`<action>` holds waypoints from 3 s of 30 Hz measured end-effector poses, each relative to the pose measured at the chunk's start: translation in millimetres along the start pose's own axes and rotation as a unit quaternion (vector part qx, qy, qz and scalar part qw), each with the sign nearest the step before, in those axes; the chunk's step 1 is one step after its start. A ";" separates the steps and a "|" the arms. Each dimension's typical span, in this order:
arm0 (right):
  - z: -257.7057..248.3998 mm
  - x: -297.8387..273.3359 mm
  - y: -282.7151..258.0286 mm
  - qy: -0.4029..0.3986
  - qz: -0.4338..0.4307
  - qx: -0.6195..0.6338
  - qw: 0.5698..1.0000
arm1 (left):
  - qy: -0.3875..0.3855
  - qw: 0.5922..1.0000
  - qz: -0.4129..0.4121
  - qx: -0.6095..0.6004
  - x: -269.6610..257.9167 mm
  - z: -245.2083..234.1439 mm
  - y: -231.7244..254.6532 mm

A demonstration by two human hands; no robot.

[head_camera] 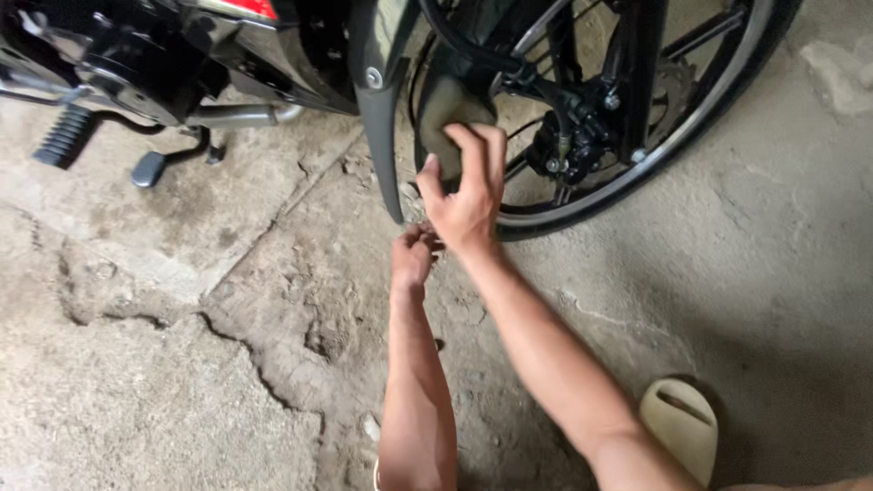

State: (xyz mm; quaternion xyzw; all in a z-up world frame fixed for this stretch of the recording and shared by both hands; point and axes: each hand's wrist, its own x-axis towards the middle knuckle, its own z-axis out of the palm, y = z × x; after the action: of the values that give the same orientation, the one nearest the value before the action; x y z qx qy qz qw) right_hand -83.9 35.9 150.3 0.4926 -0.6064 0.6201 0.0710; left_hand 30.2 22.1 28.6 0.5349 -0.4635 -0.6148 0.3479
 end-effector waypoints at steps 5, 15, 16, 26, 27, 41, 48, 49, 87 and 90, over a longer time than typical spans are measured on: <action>-23.4 -38.0 59.3 -0.095 -0.083 -0.084 0.988 | -0.017 0.999 -0.021 -0.021 8.2 -2.9 20.7; -13.7 -29.1 44.4 -0.036 0.041 0.020 0.998 | 0.008 0.997 0.004 -0.076 18.5 -3.9 19.8; -16.7 -21.9 39.8 -0.037 0.018 0.007 0.999 | -0.004 0.997 0.004 -0.077 13.0 -1.5 14.5; -23.6 45.9 2.3 -0.128 -0.002 -0.135 0.982 | 0.037 0.992 0.082 -0.093 -2.8 4.5 48.7; -20.6 60.5 2.5 -0.130 0.046 -0.137 0.981 | 0.047 0.991 0.086 -0.095 -4.5 4.7 51.8; -19.0 -67.1 2.1 -0.102 -0.049 -0.106 0.988 | 0.072 0.987 0.010 -0.146 9.9 5.6 39.6; 0.8 33.0 42.6 0.030 0.005 -0.022 0.999 | 0.047 0.990 0.016 -0.133 9.2 23.9 12.3; 5.2 45.8 47.0 0.031 0.033 -0.031 0.998 | 0.046 0.991 0.019 -0.126 9.0 24.8 14.1; -39.2 -117.7 84.6 -0.108 0.034 -0.204 0.972 | 0.052 0.989 -0.029 -0.136 25.4 27.7 -1.1; -52.6 -139.9 121.5 -0.147 0.034 -0.263 0.953 | 0.049 0.990 -0.027 -0.132 21.6 22.9 -7.7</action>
State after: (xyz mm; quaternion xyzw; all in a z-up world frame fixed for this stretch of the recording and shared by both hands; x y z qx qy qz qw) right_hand -124.3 119.5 -18.4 0.5215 -0.7682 0.3610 0.0869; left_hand 4.3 9.2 14.0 0.5264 -0.3463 -0.6523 0.4213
